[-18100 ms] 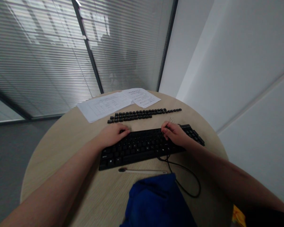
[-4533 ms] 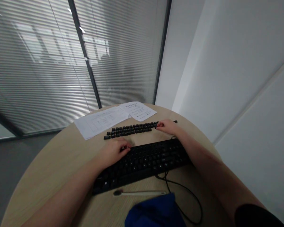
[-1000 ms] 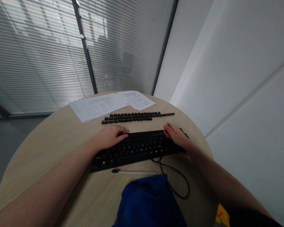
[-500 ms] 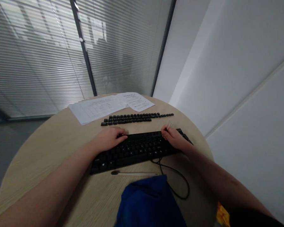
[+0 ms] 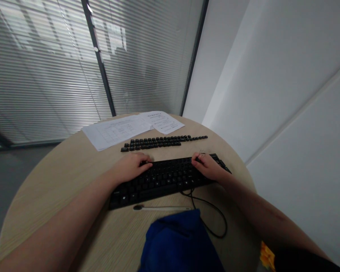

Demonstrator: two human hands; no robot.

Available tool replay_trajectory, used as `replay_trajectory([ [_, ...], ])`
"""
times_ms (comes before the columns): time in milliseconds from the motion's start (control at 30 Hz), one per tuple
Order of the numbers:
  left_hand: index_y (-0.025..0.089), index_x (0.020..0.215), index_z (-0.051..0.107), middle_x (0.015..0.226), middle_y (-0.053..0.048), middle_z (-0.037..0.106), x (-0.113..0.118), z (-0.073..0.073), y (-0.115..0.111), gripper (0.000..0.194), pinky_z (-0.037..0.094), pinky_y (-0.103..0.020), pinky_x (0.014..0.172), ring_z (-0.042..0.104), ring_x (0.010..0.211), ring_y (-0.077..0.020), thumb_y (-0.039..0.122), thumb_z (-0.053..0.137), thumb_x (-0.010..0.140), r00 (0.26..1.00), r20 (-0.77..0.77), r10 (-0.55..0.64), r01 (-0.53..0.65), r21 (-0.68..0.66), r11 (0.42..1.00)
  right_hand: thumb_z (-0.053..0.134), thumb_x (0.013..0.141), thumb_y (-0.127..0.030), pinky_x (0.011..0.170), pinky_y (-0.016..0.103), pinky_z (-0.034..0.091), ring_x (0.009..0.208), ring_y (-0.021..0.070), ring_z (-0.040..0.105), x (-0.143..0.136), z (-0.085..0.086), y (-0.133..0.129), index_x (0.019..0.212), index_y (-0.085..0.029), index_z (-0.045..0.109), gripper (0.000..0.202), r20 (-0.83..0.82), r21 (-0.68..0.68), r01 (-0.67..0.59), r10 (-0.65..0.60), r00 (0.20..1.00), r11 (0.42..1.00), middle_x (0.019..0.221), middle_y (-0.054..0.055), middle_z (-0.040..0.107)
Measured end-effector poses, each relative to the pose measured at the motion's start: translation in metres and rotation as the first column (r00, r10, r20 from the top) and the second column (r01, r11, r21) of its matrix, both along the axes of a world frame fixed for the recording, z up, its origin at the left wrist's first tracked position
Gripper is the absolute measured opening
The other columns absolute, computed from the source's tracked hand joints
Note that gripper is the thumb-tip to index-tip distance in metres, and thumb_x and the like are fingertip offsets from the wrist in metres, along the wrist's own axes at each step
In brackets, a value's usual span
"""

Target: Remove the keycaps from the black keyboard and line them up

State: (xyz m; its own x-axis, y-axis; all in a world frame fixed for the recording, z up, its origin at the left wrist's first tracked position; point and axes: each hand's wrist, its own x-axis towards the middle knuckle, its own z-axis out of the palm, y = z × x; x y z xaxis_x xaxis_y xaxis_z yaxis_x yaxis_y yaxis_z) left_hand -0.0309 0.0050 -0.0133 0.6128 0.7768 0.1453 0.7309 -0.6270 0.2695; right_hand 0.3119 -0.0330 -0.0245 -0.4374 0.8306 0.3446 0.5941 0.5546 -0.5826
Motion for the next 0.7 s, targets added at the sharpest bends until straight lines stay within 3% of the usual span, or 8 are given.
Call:
replay_trajectory([
  [167,0.023,0.108,0.074,0.105,-0.008,0.075,0.0,0.0,0.0,0.033,0.05,-0.039,0.089,0.068,0.098,-0.0253,0.04,0.051,0.093,1.0,0.018,-0.001,0.0,0.014,1.0,0.045,0.098,-0.041,0.058,0.026,0.037,0.056,0.0131,0.048,0.003,-0.011,0.004,0.08,-0.021,0.051,0.027,-0.221,-0.13,0.057,-0.084,0.972,0.99,0.061,-0.003,0.051],
  [467,0.022,0.109,0.074,0.105,-0.008,0.075,0.001,-0.001,0.0,0.035,0.05,-0.038,0.088,0.068,0.097,-0.0256,0.042,0.049,0.094,1.0,-0.012,0.011,-0.011,0.003,1.0,0.054,0.093,-0.054,0.049,0.023,0.035,0.053,0.0102,0.045,0.003,-0.011,0.004,0.082,-0.021,0.051,0.035,-0.366,-0.253,0.0,-0.095,0.926,0.968,0.063,-0.004,0.051],
  [533,0.022,0.11,0.074,0.106,-0.008,0.075,0.001,0.0,0.0,0.035,0.05,-0.038,0.089,0.068,0.098,-0.0258,0.042,0.049,0.094,1.0,-0.013,0.011,-0.011,0.0,1.0,0.055,0.091,-0.058,0.045,0.022,0.032,0.048,0.0096,0.043,0.003,-0.01,0.007,0.082,-0.022,0.049,0.037,-0.483,-0.277,0.005,-0.144,0.864,0.961,0.061,-0.005,0.049],
  [633,0.022,0.11,0.073,0.106,-0.007,0.075,0.002,0.001,-0.001,0.036,0.05,-0.038,0.09,0.067,0.099,-0.0256,0.042,0.049,0.094,1.0,-0.007,0.005,-0.005,0.003,1.0,0.052,0.089,-0.064,0.038,0.021,0.025,0.041,0.0086,0.036,0.005,-0.012,0.013,0.084,-0.025,0.044,0.041,-0.676,-0.292,0.042,-0.237,0.698,0.955,0.056,-0.008,0.044],
  [700,0.022,0.11,0.073,0.106,-0.007,0.075,0.002,0.001,-0.001,0.035,0.05,-0.038,0.09,0.067,0.098,-0.0252,0.042,0.049,0.095,1.0,-0.01,0.005,-0.005,0.002,1.0,0.054,0.087,-0.066,0.037,0.02,0.023,0.039,0.0081,0.035,0.007,-0.013,0.017,0.085,-0.025,0.044,0.042,-0.703,-0.299,0.053,-0.258,0.663,0.953,0.056,-0.009,0.044],
])
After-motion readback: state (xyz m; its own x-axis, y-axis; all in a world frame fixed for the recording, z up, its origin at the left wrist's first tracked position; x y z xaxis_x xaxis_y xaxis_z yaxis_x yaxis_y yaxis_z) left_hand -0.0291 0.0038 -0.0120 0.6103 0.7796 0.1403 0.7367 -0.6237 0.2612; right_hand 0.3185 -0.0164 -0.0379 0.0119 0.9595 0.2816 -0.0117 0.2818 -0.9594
